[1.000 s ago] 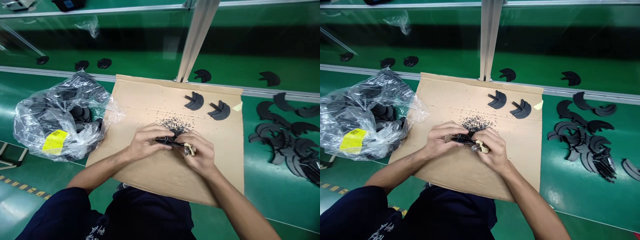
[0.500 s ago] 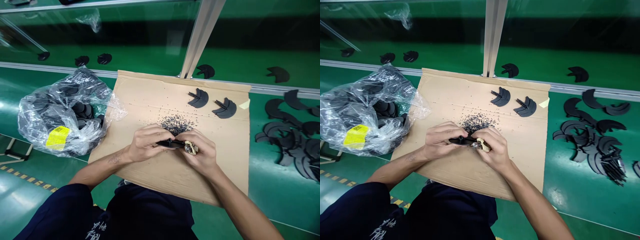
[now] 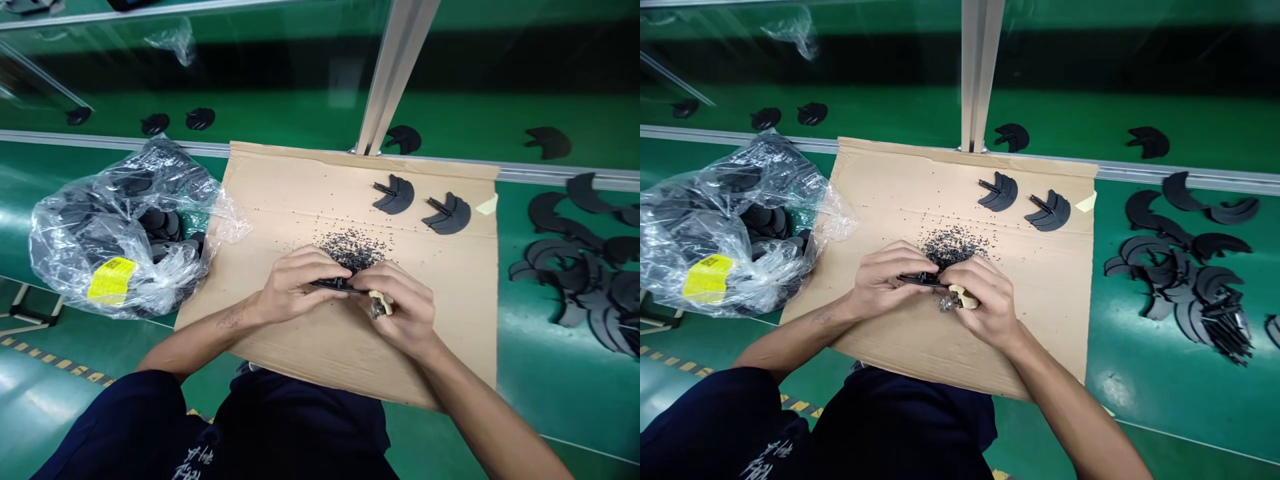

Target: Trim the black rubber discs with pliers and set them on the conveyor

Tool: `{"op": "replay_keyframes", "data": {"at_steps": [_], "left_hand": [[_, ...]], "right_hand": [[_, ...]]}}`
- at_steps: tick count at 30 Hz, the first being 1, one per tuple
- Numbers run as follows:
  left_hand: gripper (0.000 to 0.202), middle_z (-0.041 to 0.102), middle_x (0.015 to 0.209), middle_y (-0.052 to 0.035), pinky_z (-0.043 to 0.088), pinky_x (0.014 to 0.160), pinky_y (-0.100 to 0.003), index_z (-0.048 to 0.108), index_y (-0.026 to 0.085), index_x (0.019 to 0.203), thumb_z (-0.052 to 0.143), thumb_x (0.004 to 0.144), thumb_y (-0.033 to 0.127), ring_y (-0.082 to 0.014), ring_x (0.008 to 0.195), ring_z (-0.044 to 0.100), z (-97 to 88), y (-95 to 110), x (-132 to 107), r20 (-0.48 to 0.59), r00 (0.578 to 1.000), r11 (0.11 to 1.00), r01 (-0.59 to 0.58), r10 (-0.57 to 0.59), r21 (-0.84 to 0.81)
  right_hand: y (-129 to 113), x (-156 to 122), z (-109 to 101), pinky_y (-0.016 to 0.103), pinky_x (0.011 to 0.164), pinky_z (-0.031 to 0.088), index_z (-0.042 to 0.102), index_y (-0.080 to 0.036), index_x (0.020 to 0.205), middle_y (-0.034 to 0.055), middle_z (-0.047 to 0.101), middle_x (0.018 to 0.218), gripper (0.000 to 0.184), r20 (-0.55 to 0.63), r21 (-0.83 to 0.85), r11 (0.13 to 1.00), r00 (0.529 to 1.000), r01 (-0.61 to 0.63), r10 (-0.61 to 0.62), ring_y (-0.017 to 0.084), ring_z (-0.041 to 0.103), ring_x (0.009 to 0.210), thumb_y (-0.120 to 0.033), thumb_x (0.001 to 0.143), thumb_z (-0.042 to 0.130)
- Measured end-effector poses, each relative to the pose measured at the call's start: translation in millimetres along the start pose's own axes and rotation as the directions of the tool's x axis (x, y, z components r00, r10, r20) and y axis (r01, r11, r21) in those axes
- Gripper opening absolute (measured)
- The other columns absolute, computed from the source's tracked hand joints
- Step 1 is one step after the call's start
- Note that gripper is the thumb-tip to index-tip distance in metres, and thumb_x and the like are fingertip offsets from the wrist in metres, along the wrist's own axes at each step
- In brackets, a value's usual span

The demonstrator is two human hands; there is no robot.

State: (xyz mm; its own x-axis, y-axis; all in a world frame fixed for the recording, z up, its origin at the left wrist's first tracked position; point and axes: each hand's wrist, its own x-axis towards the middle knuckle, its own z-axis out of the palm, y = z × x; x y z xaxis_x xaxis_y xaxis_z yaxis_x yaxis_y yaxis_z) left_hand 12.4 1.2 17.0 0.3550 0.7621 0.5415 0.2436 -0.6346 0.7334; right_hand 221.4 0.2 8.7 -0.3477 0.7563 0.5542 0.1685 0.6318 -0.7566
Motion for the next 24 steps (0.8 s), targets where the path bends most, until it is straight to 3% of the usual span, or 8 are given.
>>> {"op": "replay_keyframes", "data": {"at_steps": [4, 8, 14, 19, 24], "left_hand": [[0.047, 0.077, 0.106, -0.01, 0.058, 0.091, -0.039, 0.075, 0.022, 0.114, 0.044, 0.102, 0.054, -0.0203, 0.102, 0.071, -7.8, -1, 3, 0.165, 0.973, 0.919, 0.211, -0.164, -0.332], [0.028, 0.078, 0.093, -0.0087, 0.06, 0.081, -0.035, 0.08, 0.022, 0.097, 0.067, 0.092, 0.047, -0.0191, 0.089, 0.073, -13.6, -4, 6, 0.258, 0.921, 0.817, 0.379, -0.29, -0.435], [0.025, 0.076, 0.081, -0.0086, 0.06, 0.071, -0.032, 0.08, 0.02, 0.083, 0.076, 0.085, 0.045, -0.0178, 0.077, 0.071, -12.5, -4, 7, 0.29, 0.906, 0.801, 0.411, -0.307, -0.435], [0.021, 0.074, 0.078, -0.0063, 0.057, 0.072, -0.029, 0.077, 0.019, 0.08, 0.076, 0.087, 0.038, -0.0152, 0.076, 0.068, -9.5, 0, 7, 0.283, 0.932, 0.85, 0.333, -0.229, -0.409], [0.039, 0.073, 0.084, -0.0071, 0.056, 0.072, -0.028, 0.074, 0.018, 0.088, 0.06, 0.095, 0.053, -0.0148, 0.077, 0.067, -7.6, -1, 5, 0.296, 0.913, 0.854, 0.379, -0.282, -0.355]], "right_hand": [[-1, 2, -1, 0.035, 0.072, 0.058, 0.071, -0.024, 0.097, 0.0063, 0.076, 0.09, 0.015, -0.004, 0.082, 0.996, 1.0, -0.019, 0.02, 0.019, 0.072, 0.079, -0.013, 0.087, 0.067], [-2, 5, -2, 0.035, 0.071, 0.058, 0.072, -0.024, 0.097, 0.0061, 0.077, 0.09, 0.015, 0.048, 0.122, 0.992, 0.999, -0.03, 0.024, 0.019, 0.073, 0.078, -0.014, 0.088, 0.066], [-7, 5, -1, 0.034, 0.073, 0.059, 0.072, -0.023, 0.098, 0.0088, 0.075, 0.097, 0.011, 0.09, 0.09, 0.996, 0.996, -0.021, 0.013, 0.02, 0.072, 0.084, -0.019, 0.087, 0.071], [-6, 3, 2, 0.032, 0.071, 0.056, 0.071, -0.022, 0.094, 0.0076, 0.074, 0.091, 0.01, 0.113, 0.065, 0.998, 0.993, 0.017, -0.024, 0.018, 0.07, 0.079, -0.015, 0.089, 0.066], [-3, 2, 2, 0.032, 0.068, 0.056, 0.071, -0.023, 0.094, 0.0073, 0.073, 0.091, 0.008, 0.073, 0.048, 0.998, 0.997, -0.033, 0.029, 0.017, 0.069, 0.077, -0.018, 0.09, 0.067]]}}
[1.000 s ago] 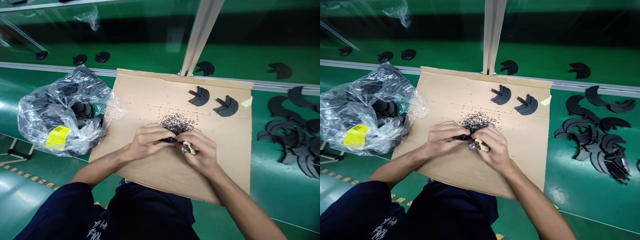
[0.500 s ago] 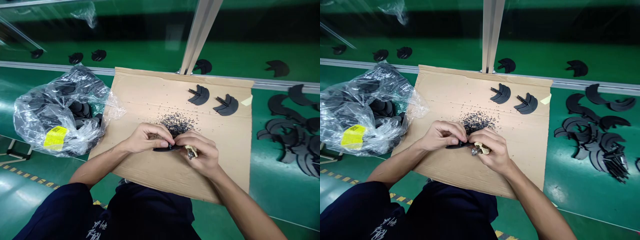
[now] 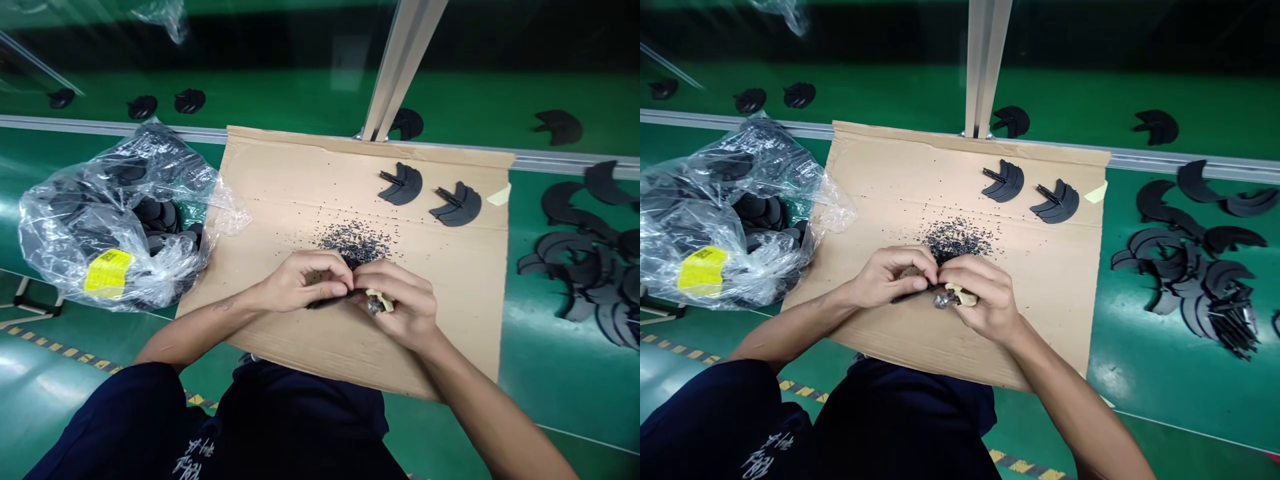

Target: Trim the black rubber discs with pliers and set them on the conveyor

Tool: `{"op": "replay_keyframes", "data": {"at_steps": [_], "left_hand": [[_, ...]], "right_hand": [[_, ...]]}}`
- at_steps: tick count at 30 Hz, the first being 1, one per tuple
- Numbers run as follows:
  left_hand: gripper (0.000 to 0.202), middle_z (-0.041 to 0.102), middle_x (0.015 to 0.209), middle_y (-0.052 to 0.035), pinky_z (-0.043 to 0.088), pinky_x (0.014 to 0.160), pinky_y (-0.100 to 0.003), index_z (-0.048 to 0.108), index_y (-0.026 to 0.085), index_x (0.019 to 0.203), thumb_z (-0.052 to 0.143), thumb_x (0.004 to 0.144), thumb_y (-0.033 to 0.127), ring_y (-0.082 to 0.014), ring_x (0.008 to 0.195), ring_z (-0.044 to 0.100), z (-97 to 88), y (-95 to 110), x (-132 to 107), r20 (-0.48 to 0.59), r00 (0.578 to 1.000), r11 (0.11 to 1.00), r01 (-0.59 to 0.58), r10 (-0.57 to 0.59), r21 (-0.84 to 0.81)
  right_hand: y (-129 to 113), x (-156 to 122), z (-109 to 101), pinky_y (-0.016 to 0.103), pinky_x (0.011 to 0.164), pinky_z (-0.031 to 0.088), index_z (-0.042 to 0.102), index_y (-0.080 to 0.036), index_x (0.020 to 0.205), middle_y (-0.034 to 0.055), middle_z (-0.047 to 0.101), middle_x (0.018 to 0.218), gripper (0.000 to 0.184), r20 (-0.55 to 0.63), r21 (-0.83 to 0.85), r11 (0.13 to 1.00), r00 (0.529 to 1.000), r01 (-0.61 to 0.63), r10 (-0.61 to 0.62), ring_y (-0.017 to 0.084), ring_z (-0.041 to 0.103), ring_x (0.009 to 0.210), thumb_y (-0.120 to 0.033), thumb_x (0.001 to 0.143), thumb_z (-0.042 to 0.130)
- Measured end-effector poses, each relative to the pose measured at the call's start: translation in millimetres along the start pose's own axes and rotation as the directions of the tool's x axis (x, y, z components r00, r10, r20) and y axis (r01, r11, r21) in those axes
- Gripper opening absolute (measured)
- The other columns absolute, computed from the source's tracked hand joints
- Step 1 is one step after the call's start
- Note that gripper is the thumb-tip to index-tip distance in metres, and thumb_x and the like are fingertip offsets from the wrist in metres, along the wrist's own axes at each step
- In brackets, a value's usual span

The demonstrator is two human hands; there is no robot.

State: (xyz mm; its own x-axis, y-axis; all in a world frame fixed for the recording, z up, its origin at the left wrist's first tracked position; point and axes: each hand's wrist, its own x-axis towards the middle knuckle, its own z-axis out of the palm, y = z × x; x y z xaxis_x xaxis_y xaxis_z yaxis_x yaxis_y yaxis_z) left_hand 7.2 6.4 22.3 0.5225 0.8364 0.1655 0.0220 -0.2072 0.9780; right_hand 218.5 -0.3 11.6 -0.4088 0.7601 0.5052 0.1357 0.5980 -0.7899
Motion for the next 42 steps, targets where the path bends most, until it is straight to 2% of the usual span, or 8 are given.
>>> {"op": "replay_keyframes", "data": {"at_steps": [2, 4, 7, 9, 13, 20, 34, 42], "left_hand": [[0.057, 0.074, 0.095, -0.0099, 0.058, 0.076, -0.03, 0.074, 0.018, 0.101, 0.044, 0.096, 0.066, -0.0168, 0.085, 0.07, -1.4, -3, -1, 0.0, 1.0, 0.999, 0.024, -0.024, -0.041], [0.061, 0.073, 0.109, -0.0118, 0.06, 0.08, -0.032, 0.071, 0.019, 0.115, 0.048, 0.091, 0.07, -0.0196, 0.097, 0.071, -2.2, -6, -2, -0.01, 1.0, 1.0, -0.012, 0.012, -0.019], [0.039, 0.074, 0.106, -0.0084, 0.06, 0.081, -0.029, 0.071, 0.021, 0.116, 0.075, 0.086, 0.045, -0.0173, 0.098, 0.07, -1.6, -9, -3, -0.097, 0.982, 0.972, -0.139, 0.16, 0.188], [0.025, 0.075, 0.099, -0.0065, 0.06, 0.08, -0.027, 0.073, 0.02, 0.113, 0.074, 0.089, 0.027, -0.0145, 0.092, 0.07, -2.0, -11, -4, -0.143, 0.955, 0.927, -0.204, 0.259, 0.315], [0.026, 0.075, 0.101, -0.0075, 0.06, 0.081, -0.027, 0.072, 0.019, 0.118, 0.07, 0.091, 0.021, -0.0143, 0.094, 0.07, -8.0, -12, -3, -0.138, 0.921, 0.864, -0.278, 0.364, 0.421], [0.036, 0.072, 0.103, -0.0066, 0.06, 0.083, -0.027, 0.068, 0.022, 0.127, 0.068, 0.092, 0.015, -0.0136, 0.096, 0.068, -12.0, -11, -5, -0.061, 0.924, 0.829, -0.308, 0.378, 0.467], [0.037, 0.072, 0.104, -0.0069, 0.059, 0.08, -0.027, 0.068, 0.023, 0.127, 0.065, 0.092, 0.011, -0.0138, 0.094, 0.068, -10.1, -12, -6, -0.043, 0.917, 0.823, -0.334, 0.397, 0.46], [0.038, 0.073, 0.102, -0.0074, 0.059, 0.077, -0.028, 0.068, 0.022, 0.128, 0.066, 0.092, 0.012, -0.0141, 0.091, 0.068, -8.6, -15, -5, -0.019, 0.898, 0.801, -0.383, 0.44, 0.461]], "right_hand": [[0, 0, 0, 0.031, 0.067, 0.056, 0.071, -0.023, 0.093, 0.0064, 0.072, 0.09, 0.009, -0.07, -0.008, 0.999, 0.997, -0.038, 0.037, 0.017, 0.068, 0.076, -0.016, 0.089, 0.068], [0, 1, -1, 0.032, 0.067, 0.056, 0.071, -0.023, 0.093, 0.0055, 0.072, 0.089, 0.01, -0.113, -0.03, 0.998, 0.992, -0.051, 0.048, 0.017, 0.068, 0.076, -0.015, 0.087, 0.069], [-1, 3, -5, 0.033, 0.069, 0.056, 0.071, -0.023, 0.096, 0.0063, 0.072, 0.091, 0.011, -0.09, -0.053, 0.997, 0.995, -0.049, 0.044, 0.018, 0.068, 0.079, -0.017, 0.086, 0.071], [0, 5, -10, 0.034, 0.069, 0.057, 0.07, -0.023, 0.1, 0.007, 0.072, 0.094, 0.016, -0.04, -0.07, 0.996, 0.998, -0.047, 0.045, 0.019, 0.069, 0.082, -0.018, 0.085, 0.072], [7, 7, -20, 0.035, 0.071, 0.056, 0.068, -0.022, 0.105, 0.0074, 0.074, 0.093, 0.019, 0.046, -0.233, 0.972, 0.999, -0.015, 0.026, 0.02, 0.069, 0.081, -0.017, 0.086, 0.07], [17, 4, -21, 0.035, 0.069, 0.051, 0.066, -0.017, 0.106, 0.0093, 0.073, 0.09, 0.017, 0.103, -0.496, 0.866, 0.995, 0.067, -0.018, 0.02, 0.064, 0.077, -0.02, 0.09, 0.062], [13, 1, -18, 0.033, 0.065, 0.044, 0.064, -0.017, 0.101, 0.0079, 0.072, 0.086, 0.012, 0.086, -0.614, 0.783, 0.995, 0.1, -0.059, 0.019, 0.059, 0.074, -0.024, 0.091, 0.064], [12, 2, -16, 0.031, 0.06, 0.04, 0.068, -0.015, 0.095, 0.0035, 0.068, 0.072, 0.007, 0.077, -0.72, 0.683, 0.992, 0.126, -0.102, 0.016, 0.053, 0.066, -0.015, 0.091, 0.061]]}}
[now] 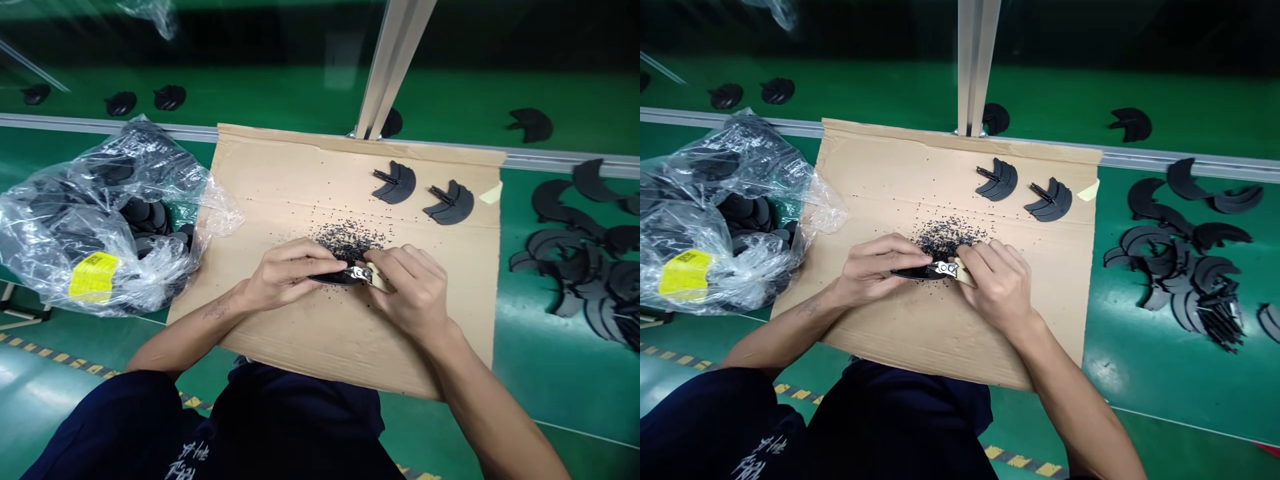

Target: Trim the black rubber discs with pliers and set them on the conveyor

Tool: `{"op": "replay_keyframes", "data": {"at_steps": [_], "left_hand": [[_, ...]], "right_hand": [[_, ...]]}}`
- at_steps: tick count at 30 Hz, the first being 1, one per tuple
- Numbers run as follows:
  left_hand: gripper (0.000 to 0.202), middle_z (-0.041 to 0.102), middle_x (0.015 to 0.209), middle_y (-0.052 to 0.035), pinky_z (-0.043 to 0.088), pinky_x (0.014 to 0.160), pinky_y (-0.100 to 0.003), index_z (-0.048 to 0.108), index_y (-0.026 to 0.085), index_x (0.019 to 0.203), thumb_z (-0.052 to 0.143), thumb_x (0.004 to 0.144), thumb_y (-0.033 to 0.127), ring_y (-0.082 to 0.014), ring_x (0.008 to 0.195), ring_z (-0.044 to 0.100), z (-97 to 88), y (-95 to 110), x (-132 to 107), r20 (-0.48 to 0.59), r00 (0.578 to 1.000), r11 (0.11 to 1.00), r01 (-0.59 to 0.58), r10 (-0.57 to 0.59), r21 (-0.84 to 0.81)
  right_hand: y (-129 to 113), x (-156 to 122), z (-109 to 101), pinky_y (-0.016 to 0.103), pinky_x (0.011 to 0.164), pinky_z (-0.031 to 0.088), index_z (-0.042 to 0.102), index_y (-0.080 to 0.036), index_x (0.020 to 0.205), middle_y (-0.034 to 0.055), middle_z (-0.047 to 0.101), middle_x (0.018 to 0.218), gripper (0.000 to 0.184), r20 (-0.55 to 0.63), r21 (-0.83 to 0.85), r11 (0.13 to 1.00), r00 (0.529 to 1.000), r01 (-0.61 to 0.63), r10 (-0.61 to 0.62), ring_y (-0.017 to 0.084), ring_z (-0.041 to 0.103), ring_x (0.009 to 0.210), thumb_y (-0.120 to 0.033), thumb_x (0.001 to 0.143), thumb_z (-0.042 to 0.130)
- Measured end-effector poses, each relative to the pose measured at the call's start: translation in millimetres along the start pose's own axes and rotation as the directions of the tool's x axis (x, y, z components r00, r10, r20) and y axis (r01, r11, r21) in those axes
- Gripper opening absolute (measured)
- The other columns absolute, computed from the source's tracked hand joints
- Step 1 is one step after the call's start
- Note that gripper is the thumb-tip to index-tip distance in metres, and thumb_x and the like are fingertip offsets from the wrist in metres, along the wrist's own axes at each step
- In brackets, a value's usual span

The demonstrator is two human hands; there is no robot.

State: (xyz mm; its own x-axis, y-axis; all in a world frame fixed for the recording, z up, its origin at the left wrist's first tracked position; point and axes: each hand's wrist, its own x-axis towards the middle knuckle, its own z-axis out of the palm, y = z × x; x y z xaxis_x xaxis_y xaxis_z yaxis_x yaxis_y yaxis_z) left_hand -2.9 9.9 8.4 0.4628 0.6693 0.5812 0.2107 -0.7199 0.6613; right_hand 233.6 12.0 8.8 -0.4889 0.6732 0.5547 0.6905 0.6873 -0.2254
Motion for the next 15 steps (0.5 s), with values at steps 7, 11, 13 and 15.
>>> {"op": "replay_keyframes", "data": {"at_steps": [7, 11, 13, 15], "left_hand": [[0.041, 0.074, 0.1, -0.0074, 0.059, 0.074, -0.028, 0.067, 0.024, 0.129, 0.066, 0.091, 0.009, -0.0146, 0.088, 0.069, 2.8, -0.4, -0.8, -0.034, 0.998, 0.999, -0.046, 0.047, 0.012], [0.041, 0.073, 0.1, -0.0081, 0.059, 0.075, -0.028, 0.068, 0.02, 0.128, 0.066, 0.09, 0.006, -0.0143, 0.088, 0.069, 2.0, 0.6, -0.3, 0.007, 0.998, 0.998, -0.056, 0.056, -0.008], [0.038, 0.073, 0.101, -0.009, 0.059, 0.076, -0.027, 0.068, 0.018, 0.127, 0.067, 0.09, 0.007, -0.0138, 0.089, 0.069, 0.9, 1.3, 0.3, 0.025, 0.999, 0.999, -0.031, 0.031, -0.014], [0.036, 0.072, 0.102, -0.0093, 0.059, 0.077, -0.026, 0.068, 0.016, 0.125, 0.068, 0.089, 0.009, -0.0135, 0.09, 0.068, -1.0, 2.1, 0.9, 0.035, 0.999, 1.0, 0.008, -0.008, 0.0]], "right_hand": [[-2.6, 2.1, -3.9, 0.03, 0.056, 0.037, 0.069, -0.014, 0.09, 0.0017, 0.065, 0.063, 0.005, -0.02, -0.152, 0.985, 0.996, 0.085, -0.089, 0.015, 0.049, 0.059, -0.017, 0.091, 0.065], [-1.9, 0.3, -0.9, 0.03, 0.056, 0.037, 0.068, -0.016, 0.08, 0.0006, 0.062, 0.058, 0.014, 0.001, -0.111, 0.992, 0.998, 0.065, -0.065, 0.014, 0.05, 0.057, -0.017, 0.092, 0.063], [-1.0, -1.2, 1.3, 0.028, 0.058, 0.04, 0.068, -0.017, 0.077, 0.0011, 0.064, 0.06, 0.018, 0.034, -0.002, 1.0, 0.999, 0.022, -0.022, 0.013, 0.053, 0.057, -0.017, 0.093, 0.06], [0.3, -2.4, 2.9, 0.027, 0.059, 0.042, 0.069, -0.016, 0.08, 0.0024, 0.067, 0.064, 0.018, 0.058, 0.11, 0.994, 0.998, -0.024, 0.018, 0.013, 0.057, 0.059, -0.017, 0.094, 0.058]]}}
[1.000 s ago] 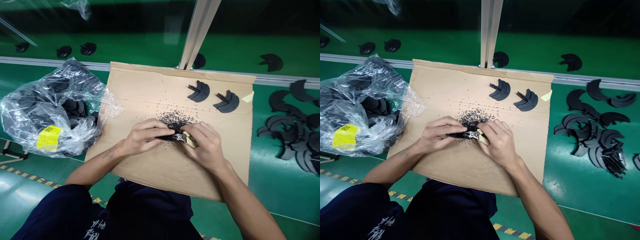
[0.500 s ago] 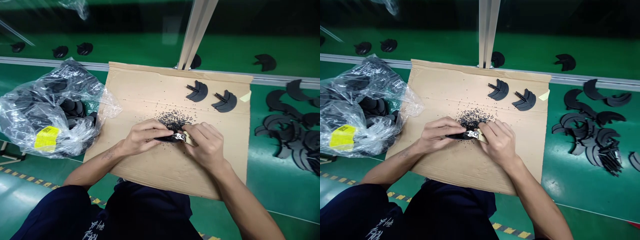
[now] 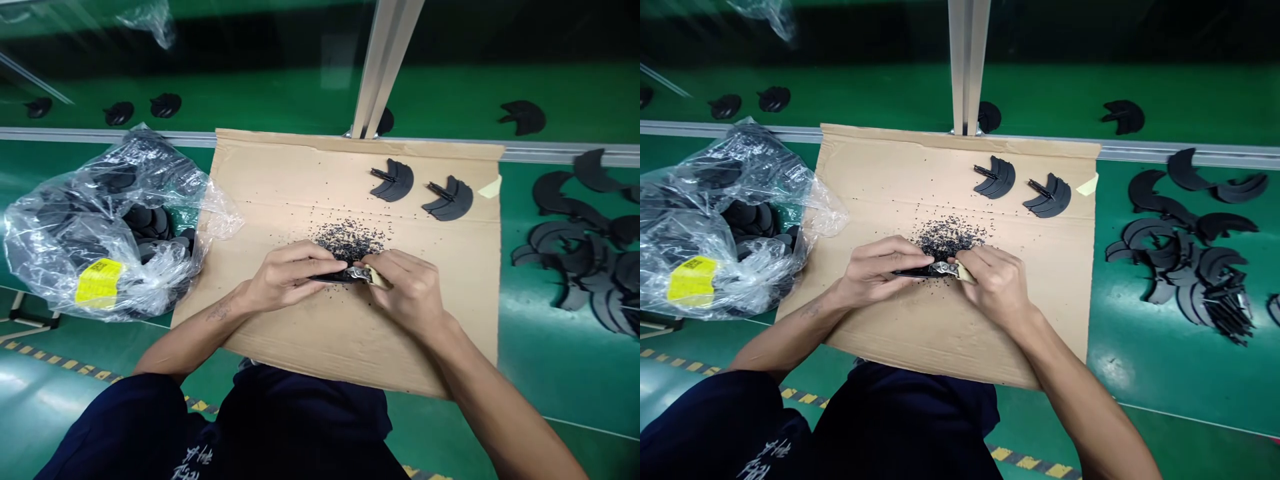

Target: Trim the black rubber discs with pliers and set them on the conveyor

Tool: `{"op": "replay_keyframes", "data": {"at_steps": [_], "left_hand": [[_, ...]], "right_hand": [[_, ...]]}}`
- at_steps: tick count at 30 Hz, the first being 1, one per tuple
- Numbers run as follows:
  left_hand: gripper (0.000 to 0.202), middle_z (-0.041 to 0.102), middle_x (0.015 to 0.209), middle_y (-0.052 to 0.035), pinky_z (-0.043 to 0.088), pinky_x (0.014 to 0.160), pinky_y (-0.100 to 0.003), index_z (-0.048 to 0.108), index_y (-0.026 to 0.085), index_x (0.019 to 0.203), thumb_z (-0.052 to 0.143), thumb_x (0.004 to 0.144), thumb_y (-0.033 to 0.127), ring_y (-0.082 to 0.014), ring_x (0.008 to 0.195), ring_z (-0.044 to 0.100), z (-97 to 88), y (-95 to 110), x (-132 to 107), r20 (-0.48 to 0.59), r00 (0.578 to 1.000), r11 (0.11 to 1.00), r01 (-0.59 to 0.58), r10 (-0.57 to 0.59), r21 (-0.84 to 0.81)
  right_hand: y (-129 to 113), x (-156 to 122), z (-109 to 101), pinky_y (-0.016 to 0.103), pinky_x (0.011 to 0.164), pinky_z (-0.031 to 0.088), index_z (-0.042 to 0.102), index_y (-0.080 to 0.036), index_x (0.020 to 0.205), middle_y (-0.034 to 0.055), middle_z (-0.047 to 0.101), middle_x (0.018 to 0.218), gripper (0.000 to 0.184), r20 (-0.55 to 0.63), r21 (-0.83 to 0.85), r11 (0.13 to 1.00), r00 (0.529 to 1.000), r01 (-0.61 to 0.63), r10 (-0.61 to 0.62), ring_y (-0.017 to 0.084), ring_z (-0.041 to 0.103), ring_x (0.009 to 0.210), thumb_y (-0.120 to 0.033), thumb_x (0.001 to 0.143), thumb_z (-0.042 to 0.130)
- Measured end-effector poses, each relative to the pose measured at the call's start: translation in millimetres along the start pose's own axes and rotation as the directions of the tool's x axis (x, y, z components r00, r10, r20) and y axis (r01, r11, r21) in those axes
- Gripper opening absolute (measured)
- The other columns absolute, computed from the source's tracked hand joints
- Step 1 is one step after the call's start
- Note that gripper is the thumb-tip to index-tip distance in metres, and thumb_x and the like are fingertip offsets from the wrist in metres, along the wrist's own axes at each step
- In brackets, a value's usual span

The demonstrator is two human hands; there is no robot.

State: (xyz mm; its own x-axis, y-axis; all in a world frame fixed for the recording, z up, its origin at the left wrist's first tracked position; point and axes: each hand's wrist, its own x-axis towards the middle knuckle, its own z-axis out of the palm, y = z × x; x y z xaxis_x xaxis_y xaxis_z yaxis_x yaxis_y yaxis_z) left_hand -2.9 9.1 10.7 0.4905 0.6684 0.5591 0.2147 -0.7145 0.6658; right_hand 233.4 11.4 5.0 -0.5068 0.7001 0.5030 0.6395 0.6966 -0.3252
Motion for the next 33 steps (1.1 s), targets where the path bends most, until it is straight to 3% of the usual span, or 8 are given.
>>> {"op": "replay_keyframes", "data": {"at_steps": [4, 11, 14, 17, 21, 25, 29, 33], "left_hand": [[0.039, 0.07, 0.1, -0.0077, 0.059, 0.077, -0.027, 0.067, 0.016, 0.124, 0.071, 0.086, 0.011, -0.0142, 0.092, 0.067, -4.7, 2, 0, 0.003, 0.999, 0.998, 0.053, -0.053, 0.04], [0.041, 0.066, 0.099, -0.0051, 0.058, 0.075, -0.027, 0.064, 0.019, 0.128, 0.063, 0.088, 0.009, -0.0135, 0.089, 0.064, -1.2, 2, -3, 0.084, 0.995, 0.992, 0.043, -0.052, 0.115], [0.037, 0.068, 0.099, -0.0047, 0.057, 0.076, -0.028, 0.065, 0.021, 0.126, 0.064, 0.09, 0.013, -0.0139, 0.088, 0.064, 0.0, 0, -2, 0.033, 0.997, 0.982, 0.068, -0.075, 0.177], [0.03, 0.073, 0.101, -0.005, 0.055, 0.082, -0.03, 0.069, 0.019, 0.118, 0.071, 0.089, 0.019, -0.0138, 0.089, 0.066, -2.2, -1, 1, -0.082, 0.991, 0.974, 0.124, -0.11, 0.192], [0.024, 0.075, 0.103, -0.0062, 0.057, 0.081, -0.026, 0.068, 0.015, 0.112, 0.073, 0.089, 0.019, -0.012, 0.091, 0.068, -2.4, 0, 1, -0.148, 0.964, 0.973, 0.229, -0.223, 0.022], [0.019, 0.074, 0.097, -0.0062, 0.06, 0.086, -0.028, 0.067, 0.015, 0.104, 0.074, 0.087, 0.017, -0.0148, 0.095, 0.071, 2.0, -2, -2, -0.103, 0.979, 0.984, 0.178, -0.178, -0.008], [0.026, 0.073, 0.105, -0.0084, 0.061, 0.086, -0.031, 0.066, 0.017, 0.113, 0.061, 0.089, 0.007, -0.0171, 0.098, 0.07, 6.0, -6, -7, -0.001, 0.998, 0.962, 0.066, -0.069, 0.265], [0.045, 0.072, 0.11, -0.0088, 0.062, 0.084, -0.033, 0.066, 0.019, 0.122, 0.051, 0.085, -0.001, -0.0179, 0.1, 0.069, 6.9, -9, -8, 0.049, 0.997, 0.914, 0.028, -0.052, 0.405]], "right_hand": [[3, -1, 1, 0.027, 0.058, 0.044, 0.07, -0.016, 0.085, 0.0033, 0.068, 0.066, 0.016, 0.004, 0.057, 0.998, 0.999, -0.042, 0.041, 0.014, 0.058, 0.059, -0.013, 0.092, 0.055], [4, 1, 2, 0.03, 0.058, 0.04, 0.069, -0.017, 0.086, 0.0034, 0.068, 0.066, 0.016, 0.022, -0.222, 0.975, 1.0, -0.007, 0.012, 0.016, 0.055, 0.062, -0.012, 0.089, 0.055], [5, 1, 1, 0.032, 0.058, 0.038, 0.07, -0.017, 0.09, 0.0044, 0.068, 0.068, 0.015, 0.044, -0.269, 0.963, 0.999, -0.012, 0.025, 0.017, 0.055, 0.064, -0.013, 0.088, 0.055], [6, 2, -1, 0.032, 0.061, 0.044, 0.07, -0.015, 0.096, 0.0069, 0.072, 0.077, 0.016, 0.049, -0.118, 0.989, 0.995, -0.085, 0.091, 0.019, 0.059, 0.068, -0.014, 0.087, 0.056], [3, 3, -1, 0.033, 0.068, 0.052, 0.068, -0.018, 0.106, 0.0068, 0.075, 0.091, 0.018, 0.055, 0.255, 0.953, 0.987, -0.161, 0.152, 0.018, 0.066, 0.075, -0.026, 0.092, 0.063], [-2, 3, 0, 0.032, 0.062, 0.045, 0.069, -0.017, 0.101, 0.0053, 0.071, 0.08, 0.011, -0.035, 0.159, 0.987, 0.999, -0.014, 0.02, 0.016, 0.059, 0.069, -0.021, 0.093, 0.062], [-10, 0, -2, 0.034, 0.058, 0.033, 0.069, -0.018, 0.09, 0.0013, 0.064, 0.067, 0.011, -0.072, -0.096, 0.976, 0.976, 0.196, -0.203, 0.015, 0.048, 0.063, -0.011, 0.091, 0.061], [-13, 1, -5, 0.033, 0.059, 0.034, 0.068, -0.018, 0.091, 0.0006, 0.063, 0.067, 0.005, -0.091, 0.092, 0.969, 0.971, 0.228, -0.219, 0.014, 0.049, 0.062, -0.016, 0.092, 0.063]]}}
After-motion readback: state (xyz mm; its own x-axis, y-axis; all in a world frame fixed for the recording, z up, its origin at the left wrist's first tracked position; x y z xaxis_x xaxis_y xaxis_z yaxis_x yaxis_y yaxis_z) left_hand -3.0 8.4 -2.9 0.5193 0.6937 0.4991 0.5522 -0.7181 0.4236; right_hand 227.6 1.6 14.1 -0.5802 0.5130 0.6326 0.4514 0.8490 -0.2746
